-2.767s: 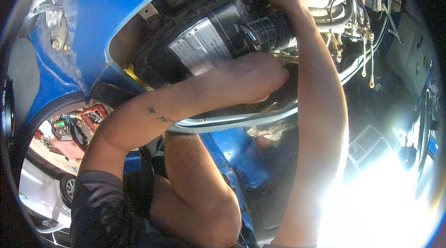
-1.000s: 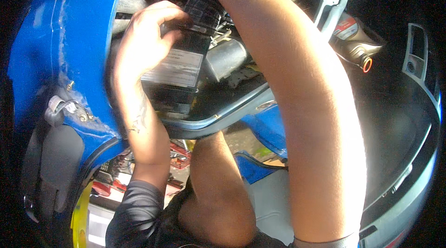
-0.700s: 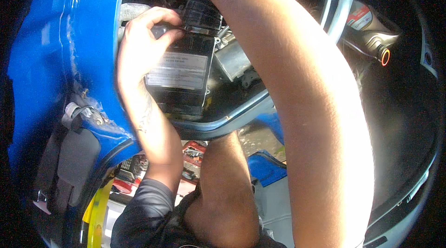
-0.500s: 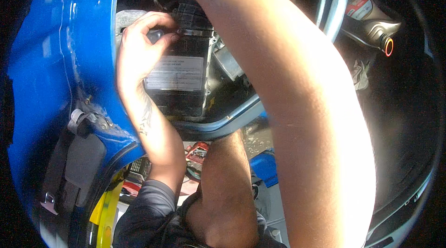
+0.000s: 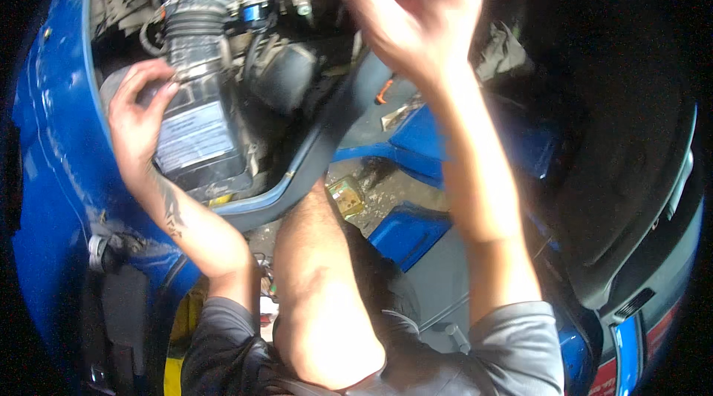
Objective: The person works on a truck engine, removing and handling various components including a sensor and a small black module while using a screwdriver.
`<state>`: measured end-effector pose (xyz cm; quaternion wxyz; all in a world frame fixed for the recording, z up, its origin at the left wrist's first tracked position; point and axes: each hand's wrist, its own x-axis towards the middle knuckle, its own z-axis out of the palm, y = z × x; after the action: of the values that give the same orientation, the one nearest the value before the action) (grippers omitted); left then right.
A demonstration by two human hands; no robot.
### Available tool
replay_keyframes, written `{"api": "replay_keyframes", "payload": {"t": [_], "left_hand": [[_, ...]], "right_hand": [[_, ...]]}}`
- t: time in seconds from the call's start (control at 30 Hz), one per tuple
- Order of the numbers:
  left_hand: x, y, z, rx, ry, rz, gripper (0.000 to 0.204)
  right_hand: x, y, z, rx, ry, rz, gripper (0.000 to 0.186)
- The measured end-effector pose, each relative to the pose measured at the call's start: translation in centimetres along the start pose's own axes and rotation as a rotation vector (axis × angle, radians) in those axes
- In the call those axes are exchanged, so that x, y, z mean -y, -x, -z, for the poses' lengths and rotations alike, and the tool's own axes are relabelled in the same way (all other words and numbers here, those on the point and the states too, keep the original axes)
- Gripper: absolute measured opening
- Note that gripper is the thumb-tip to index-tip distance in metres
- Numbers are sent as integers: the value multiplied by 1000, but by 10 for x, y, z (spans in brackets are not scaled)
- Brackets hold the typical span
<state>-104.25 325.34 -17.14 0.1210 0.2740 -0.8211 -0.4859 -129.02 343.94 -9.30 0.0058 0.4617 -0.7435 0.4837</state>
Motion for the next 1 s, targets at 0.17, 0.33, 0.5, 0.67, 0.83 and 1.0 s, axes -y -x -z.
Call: {"api": "replay_keyframes", "payload": {"t": [0.17,0.33,0.5,0.67,0.83,1.0], "left_hand": [[-15,-1,14,101,-115,-12,20],[-20,-3,-12,27,-142,93,23],[-17,-3,-21,42,-97,176,27],[3,3,-5,-18,-135,110,29],[-20,-30,14,320,-133,31,34],[0,-19,74,-57,-25,258,36]], "right_hand": [[-95,155,62,-191,270,-910,17],[-150,232,67,138,506,-1081,21],[-176,205,37,74,453,-920,18],[-186,188,-25,435,527,-760,26],[-178,181,-4,-2,245,-1111,37],[-111,148,28,-451,-261,-920,18]]}}
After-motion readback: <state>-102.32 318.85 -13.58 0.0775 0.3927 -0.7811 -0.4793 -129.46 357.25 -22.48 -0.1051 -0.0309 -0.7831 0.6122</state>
